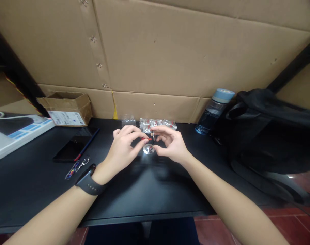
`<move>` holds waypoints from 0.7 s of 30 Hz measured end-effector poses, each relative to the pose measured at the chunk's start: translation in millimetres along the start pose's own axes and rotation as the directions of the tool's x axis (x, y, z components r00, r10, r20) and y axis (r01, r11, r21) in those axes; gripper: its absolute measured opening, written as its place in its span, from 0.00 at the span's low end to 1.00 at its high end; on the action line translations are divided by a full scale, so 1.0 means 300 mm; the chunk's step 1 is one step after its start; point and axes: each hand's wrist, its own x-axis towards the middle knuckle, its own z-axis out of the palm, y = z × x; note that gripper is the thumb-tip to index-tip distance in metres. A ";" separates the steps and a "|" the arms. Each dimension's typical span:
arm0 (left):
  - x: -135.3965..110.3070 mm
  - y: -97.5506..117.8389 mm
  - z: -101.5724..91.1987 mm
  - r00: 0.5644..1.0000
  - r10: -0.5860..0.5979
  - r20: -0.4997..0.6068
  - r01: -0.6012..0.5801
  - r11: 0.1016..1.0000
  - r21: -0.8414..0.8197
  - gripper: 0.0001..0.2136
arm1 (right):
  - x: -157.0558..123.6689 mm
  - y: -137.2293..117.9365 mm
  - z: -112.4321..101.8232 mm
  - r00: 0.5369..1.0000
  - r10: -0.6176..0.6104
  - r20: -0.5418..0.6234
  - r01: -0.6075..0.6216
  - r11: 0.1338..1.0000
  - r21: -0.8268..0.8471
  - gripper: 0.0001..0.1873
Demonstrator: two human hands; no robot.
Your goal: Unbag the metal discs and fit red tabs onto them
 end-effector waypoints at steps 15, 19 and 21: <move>-0.009 0.018 0.010 0.996 0.050 -0.078 -0.047 0.998 0.030 0.06 | -0.018 0.001 0.012 0.992 -0.106 0.061 0.114 0.982 -0.152 0.29; -0.010 0.016 0.012 0.995 0.060 -0.077 -0.059 0.998 0.022 0.06 | -0.018 0.003 0.014 0.989 -0.138 0.059 0.147 0.971 -0.186 0.29; -0.010 0.016 0.013 0.995 0.063 -0.082 -0.061 0.998 0.020 0.06 | -0.019 0.002 0.015 0.990 -0.131 0.058 0.140 0.970 -0.200 0.29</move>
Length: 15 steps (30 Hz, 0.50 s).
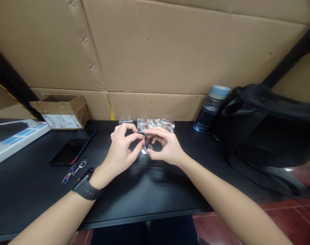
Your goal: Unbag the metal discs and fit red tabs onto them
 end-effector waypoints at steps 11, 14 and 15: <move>0.001 -0.004 0.000 0.998 0.051 -0.026 -0.049 0.997 0.058 0.05 | -0.003 0.022 0.007 0.998 0.059 -0.007 -0.058 0.992 0.110 0.29; 0.000 -0.005 0.003 0.999 0.048 -0.018 -0.047 0.997 0.061 0.05 | -0.002 0.027 0.009 0.997 0.071 -0.008 -0.068 0.986 0.155 0.29; 0.000 -0.006 0.004 0.999 0.046 -0.016 -0.045 0.997 0.062 0.05 | -0.001 0.028 0.010 0.997 0.073 -0.007 -0.071 0.983 0.167 0.29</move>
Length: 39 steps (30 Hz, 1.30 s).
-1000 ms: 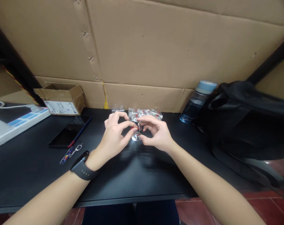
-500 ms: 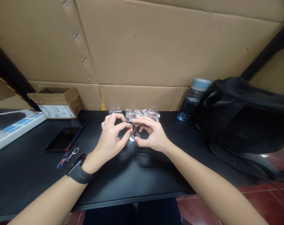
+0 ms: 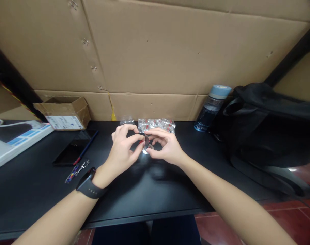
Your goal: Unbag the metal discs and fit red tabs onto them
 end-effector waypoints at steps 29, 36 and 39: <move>0.009 -0.030 -0.008 0.999 -0.037 0.010 0.036 0.999 0.040 0.06 | 0.003 -0.018 -0.007 0.997 -0.036 -0.064 0.021 0.973 -0.228 0.17; 0.007 -0.023 0.002 0.994 -0.054 0.093 0.054 0.999 0.001 0.06 | 0.001 -0.009 -0.012 0.987 -0.145 -0.065 0.105 0.901 -0.421 0.16; 0.009 -0.023 0.004 0.990 -0.070 0.119 0.073 0.997 -0.024 0.05 | 0.000 -0.013 -0.011 0.981 -0.185 -0.064 0.137 0.884 -0.448 0.16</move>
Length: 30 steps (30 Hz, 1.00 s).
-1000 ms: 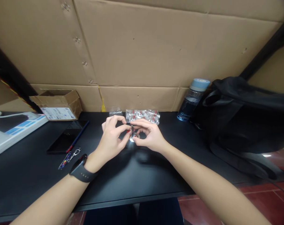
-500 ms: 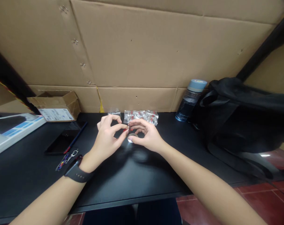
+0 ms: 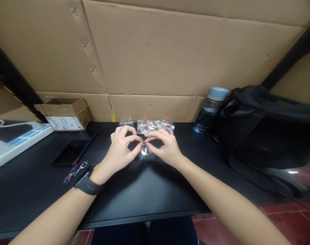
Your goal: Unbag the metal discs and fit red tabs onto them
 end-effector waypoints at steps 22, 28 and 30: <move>-0.008 -0.027 0.039 0.984 0.024 0.177 -0.025 1.000 0.003 0.09 | 0.006 0.016 -0.010 0.992 -0.031 0.125 0.040 0.997 -0.068 0.18; -0.017 -0.063 0.038 0.976 0.052 0.210 -0.065 0.996 0.054 0.05 | -0.005 0.026 -0.002 0.954 0.014 0.301 0.051 0.977 -0.205 0.16; -0.018 -0.081 0.035 0.975 0.043 0.219 -0.062 0.995 0.079 0.05 | -0.012 0.033 0.002 0.915 0.060 0.400 0.072 0.949 -0.306 0.13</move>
